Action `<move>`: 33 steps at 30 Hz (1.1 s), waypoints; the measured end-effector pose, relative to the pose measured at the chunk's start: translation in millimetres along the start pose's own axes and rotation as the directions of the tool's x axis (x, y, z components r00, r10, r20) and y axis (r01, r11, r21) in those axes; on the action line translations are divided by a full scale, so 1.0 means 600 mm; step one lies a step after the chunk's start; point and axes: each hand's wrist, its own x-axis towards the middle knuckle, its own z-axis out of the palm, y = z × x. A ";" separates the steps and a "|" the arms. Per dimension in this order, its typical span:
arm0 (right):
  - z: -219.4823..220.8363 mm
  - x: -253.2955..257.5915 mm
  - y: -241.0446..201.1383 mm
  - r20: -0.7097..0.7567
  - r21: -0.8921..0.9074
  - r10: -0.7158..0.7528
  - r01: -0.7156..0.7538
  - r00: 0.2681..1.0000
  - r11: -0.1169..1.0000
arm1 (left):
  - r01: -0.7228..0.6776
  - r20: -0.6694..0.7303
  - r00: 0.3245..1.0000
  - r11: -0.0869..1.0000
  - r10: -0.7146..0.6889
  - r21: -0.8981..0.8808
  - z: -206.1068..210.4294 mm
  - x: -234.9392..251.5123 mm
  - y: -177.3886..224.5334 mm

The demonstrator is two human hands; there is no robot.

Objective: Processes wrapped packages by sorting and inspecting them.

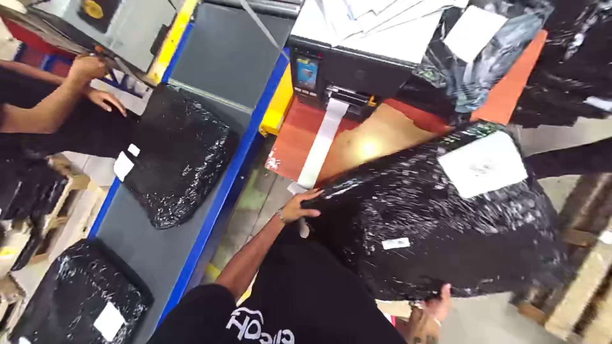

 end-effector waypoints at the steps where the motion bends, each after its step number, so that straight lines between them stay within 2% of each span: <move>1: 0.037 0.010 -0.019 0.076 -0.100 -0.016 0.024 0.997 0.995 | 0.035 -0.087 0.995 0.998 -0.039 -0.046 -0.025 -0.064 -0.004; 3: 0.116 0.016 -0.057 0.242 -0.227 -0.006 0.062 0.970 0.972 | 0.042 -0.307 0.947 0.986 -0.090 -0.159 -0.050 -0.187 0.003; 5: 0.232 -0.014 -0.070 0.408 -0.307 0.027 0.109 0.912 0.945 | -0.061 -0.558 0.828 0.979 -0.061 -0.197 -0.080 -0.291 0.038; 7: 0.370 -0.080 -0.047 0.512 -0.359 0.076 0.132 0.856 0.924 | -0.155 -0.747 0.663 0.985 0.047 -0.075 -0.144 -0.372 0.085; 8: 0.443 -0.126 -0.029 0.531 -0.350 0.109 0.100 0.841 0.932 | -0.133 -0.796 0.597 0.991 0.101 0.026 -0.197 -0.394 0.114; 11: 0.657 -0.240 0.032 0.594 -0.314 0.199 -0.004 0.779 0.949 | -0.068 -0.811 0.472 0.931 0.346 0.358 -0.445 -0.377 0.188; 12: 0.717 -0.268 0.054 0.639 -0.332 0.225 0.001 0.736 0.943 | -0.051 -0.832 0.365 0.901 0.418 0.431 -0.528 -0.357 0.206; 13: 0.764 -0.286 0.073 0.686 -0.379 0.258 0.030 0.680 0.925 | -0.068 -0.871 0.229 0.900 0.434 0.431 -0.585 -0.333 0.231; 14: 0.799 -0.300 0.082 0.728 -0.423 0.286 0.079 0.623 0.903 | -0.125 -0.896 0.118 0.901 0.429 0.415 -0.613 -0.310 0.264; 15: 0.823 -0.302 0.080 0.745 -0.458 0.305 0.122 0.593 0.880 | -0.205 -0.889 0.109 0.886 0.444 0.417 -0.611 -0.284 0.298; 16: 0.831 -0.295 0.079 0.763 -0.471 0.294 0.183 0.576 0.863 | -0.275 -0.847 0.204 0.859 0.491 0.432 -0.584 -0.268 0.319; 18: 0.806 -0.273 0.079 0.820 -0.452 0.277 0.268 0.501 0.851 | -0.351 -0.596 0.570 0.824 0.566 0.445 -0.491 -0.266 0.311; 19: 0.781 -0.256 0.075 0.834 -0.466 0.312 0.277 0.455 0.840 | -0.348 -0.431 0.748 0.851 0.505 0.395 -0.430 -0.266 0.289; 20: 0.752 -0.235 0.077 0.822 -0.504 0.365 0.259 0.437 0.824 | -0.311 -0.263 0.879 0.897 0.397 0.314 -0.367 -0.266 0.252; 21: 0.723 -0.208 0.080 0.785 -0.555 0.417 0.220 0.458 0.803 | -0.249 -0.088 0.958 0.943 0.273 0.220 -0.309 -0.263 0.200; 22: 0.693 -0.179 0.082 0.727 -0.602 0.456 0.157 0.514 0.783 | -0.146 0.062 0.988 0.983 0.140 0.110 -0.258 -0.259 0.136; 23: 0.666 -0.154 0.082 0.653 -0.638 0.483 0.080 0.584 0.766 | 0.000 0.126 0.992 1.000 0.001 -0.003 -0.215 -0.257 0.068; 24: 0.645 -0.131 0.076 0.577 -0.656 0.498 0.004 0.648 0.755 | 0.145 0.101 0.986 0.983 -0.135 -0.108 -0.188 -0.248 0.008; 25: 0.624 -0.114 0.070 0.517 -0.662 0.499 -0.045 0.696 0.748 | 0.238 0.003 0.970 0.946 -0.243 -0.221 -0.173 -0.240 -0.041; 26: 0.606 -0.101 0.063 0.477 -0.659 0.492 -0.074 0.729 0.749 | 0.244 -0.136 0.944 0.912 -0.301 -0.330 -0.173 -0.228 -0.073; 28: 0.595 -0.077 0.044 0.451 -0.627 0.477 -0.112 0.755 0.771 | 0.071 -0.417 0.867 0.897 -0.271 -0.436 -0.214 -0.178 -0.082; 30: 0.600 -0.058 0.022 0.447 -0.594 0.450 -0.120 0.773 0.795 | -0.236 -0.650 0.735 0.828 -0.190 -0.509 -0.245 -0.135 -0.058; 33: 0.646 -0.020 -0.013 0.483 -0.556 0.388 -0.067 0.785 0.828 | -0.574 -0.834 0.548 0.695 -0.066 -0.432 -0.280 -0.074 -0.005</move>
